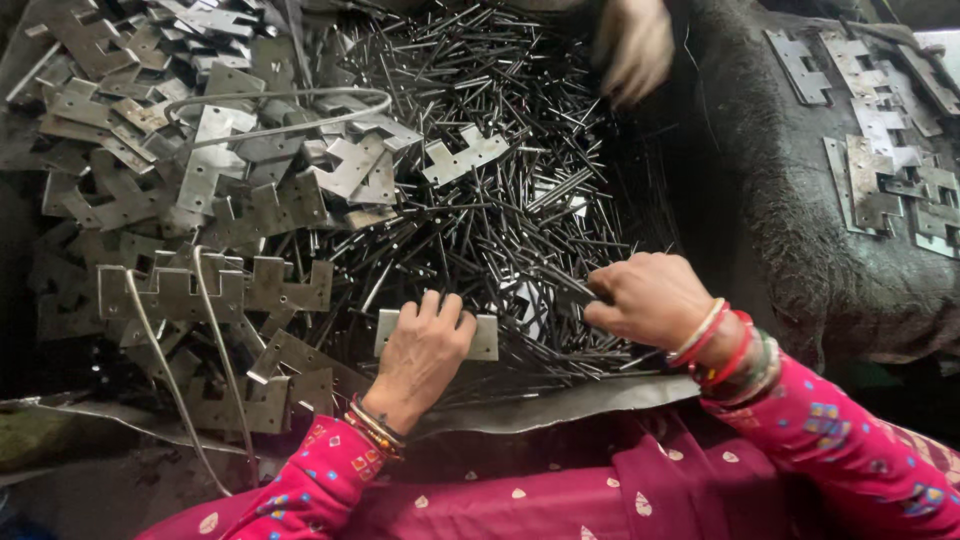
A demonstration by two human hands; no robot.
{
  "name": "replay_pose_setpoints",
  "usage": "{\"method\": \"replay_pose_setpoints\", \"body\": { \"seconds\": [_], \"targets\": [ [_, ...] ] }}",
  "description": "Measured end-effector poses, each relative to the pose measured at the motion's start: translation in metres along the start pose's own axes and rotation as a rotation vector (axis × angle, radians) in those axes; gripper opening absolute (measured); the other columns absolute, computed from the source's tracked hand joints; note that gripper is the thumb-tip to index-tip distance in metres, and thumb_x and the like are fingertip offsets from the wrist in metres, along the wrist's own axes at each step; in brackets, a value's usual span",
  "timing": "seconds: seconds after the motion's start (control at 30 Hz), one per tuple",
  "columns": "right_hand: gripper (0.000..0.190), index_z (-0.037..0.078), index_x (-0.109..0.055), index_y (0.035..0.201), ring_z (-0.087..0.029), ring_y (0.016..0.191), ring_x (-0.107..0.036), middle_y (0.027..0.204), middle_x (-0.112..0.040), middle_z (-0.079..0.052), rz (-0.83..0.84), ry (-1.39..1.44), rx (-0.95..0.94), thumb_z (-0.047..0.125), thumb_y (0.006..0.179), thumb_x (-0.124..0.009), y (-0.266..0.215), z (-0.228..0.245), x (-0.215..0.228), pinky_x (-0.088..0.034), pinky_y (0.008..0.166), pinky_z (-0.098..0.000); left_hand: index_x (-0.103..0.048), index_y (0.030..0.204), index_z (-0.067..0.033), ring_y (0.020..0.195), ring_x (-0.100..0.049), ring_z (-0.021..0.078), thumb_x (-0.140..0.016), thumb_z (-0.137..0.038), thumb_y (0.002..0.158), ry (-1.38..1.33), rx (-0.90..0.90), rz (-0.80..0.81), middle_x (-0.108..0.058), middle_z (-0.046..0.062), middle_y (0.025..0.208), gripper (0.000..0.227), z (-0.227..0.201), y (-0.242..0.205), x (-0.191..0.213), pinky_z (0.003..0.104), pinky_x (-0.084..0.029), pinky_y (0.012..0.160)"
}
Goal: The person picks up metal plates and pins from a large bin and inserts the pins into the plates by hand. They then place the assembled parts onto a nearby surface. The task is repetitive and involves manual assembly of small hardware components.
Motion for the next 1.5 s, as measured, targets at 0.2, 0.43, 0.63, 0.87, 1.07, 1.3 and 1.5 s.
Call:
{"method": "replay_pose_setpoints", "body": {
  "seconds": [0.2, 0.43, 0.63, 0.87, 1.07, 1.3, 1.5],
  "targets": [
    [0.020, 0.013, -0.069, 0.087, -0.037, 0.069, -0.069, 0.067, -0.069, -0.012, -0.014, -0.146, 0.062, 0.032, 0.080, -0.066, -0.001, -0.003, -0.021, -0.055, 0.065, -0.0515, -0.068, 0.090, -0.0081, 0.087, -0.059, 0.0268, -0.067, -0.013, 0.081, -0.185, 0.116, 0.001, -0.060, 0.008, 0.089, 0.011, -0.002, -0.001, 0.003, 0.040, -0.050, 0.069],
    [0.026, 0.006, -0.060, 0.101, -0.038, 0.069, -0.069, 0.071, -0.069, -0.014, -0.034, -0.172, 0.147, 0.021, 0.081, -0.066, 0.017, -0.017, -0.111, -0.054, 0.061, -0.0512, -0.074, 0.100, -0.0099, 0.089, -0.061, 0.0308, -0.080, -0.018, 0.078, -0.540, 0.315, -0.064, -0.062, 0.009, 0.092, 0.024, -0.012, 0.007, 0.011, 0.043, -0.053, 0.071],
    [0.030, 0.000, -0.054, 0.107, -0.037, 0.064, -0.067, 0.070, -0.068, -0.013, -0.214, -0.101, 0.329, 0.013, 0.082, -0.065, 0.010, -0.003, -0.109, -0.053, 0.055, -0.0492, -0.074, 0.101, -0.0099, 0.086, -0.068, 0.0330, -0.077, -0.024, 0.089, -0.803, 0.392, 0.005, -0.067, 0.008, 0.096, 0.019, -0.035, 0.007, -0.008, 0.044, -0.055, 0.071],
    [0.030, 0.007, -0.056, 0.109, -0.036, 0.067, -0.068, 0.070, -0.068, -0.011, -0.138, -0.054, 0.181, 0.016, 0.083, -0.067, -0.010, 0.011, -0.049, -0.051, 0.057, -0.0499, -0.072, 0.103, -0.0079, 0.088, -0.067, 0.0351, -0.081, -0.027, 0.079, -0.669, 0.351, 0.113, -0.065, 0.012, 0.097, 0.032, -0.036, 0.003, -0.030, 0.047, -0.055, 0.072],
    [0.030, 0.009, -0.064, 0.108, -0.036, 0.068, -0.069, 0.074, -0.070, -0.014, -0.150, 0.216, 0.191, 0.015, 0.080, -0.071, -0.022, 0.020, -0.038, -0.054, 0.058, -0.0459, -0.072, 0.108, -0.0055, 0.093, -0.063, 0.0353, -0.081, -0.024, 0.078, -0.819, 0.388, 0.052, -0.065, 0.012, 0.100, 0.036, -0.051, 0.005, -0.038, 0.046, -0.053, 0.076],
    [0.029, 0.003, -0.068, 0.112, -0.019, 0.064, -0.066, 0.073, -0.071, -0.012, -0.063, 0.624, 0.089, 0.014, 0.086, -0.076, -0.014, 0.010, -0.067, -0.055, 0.058, -0.0336, -0.072, 0.097, -0.0019, 0.086, -0.066, 0.0277, -0.076, -0.024, 0.089, -1.251, 0.529, -0.111, -0.071, 0.008, 0.093, 0.024, -0.024, 0.012, -0.043, 0.039, -0.054, 0.075],
    [0.031, 0.000, -0.067, 0.117, -0.005, 0.073, -0.063, 0.089, -0.074, 0.000, 0.027, 1.129, -0.045, 0.007, 0.087, -0.073, -0.001, -0.012, -0.055, -0.053, 0.059, -0.0250, -0.069, 0.102, 0.0003, 0.081, -0.067, 0.0200, -0.060, -0.019, 0.101, -2.152, 1.020, -0.176, -0.072, 0.009, 0.091, 0.021, 0.022, 0.006, -0.054, 0.037, -0.058, 0.073]
  ]
}}
Point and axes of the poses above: each hand's wrist, its own y-axis towards the middle knuckle, its own x-axis out of the back of the hand, z = x × y, the point moved 7 cm from there along y, towards the middle knuckle
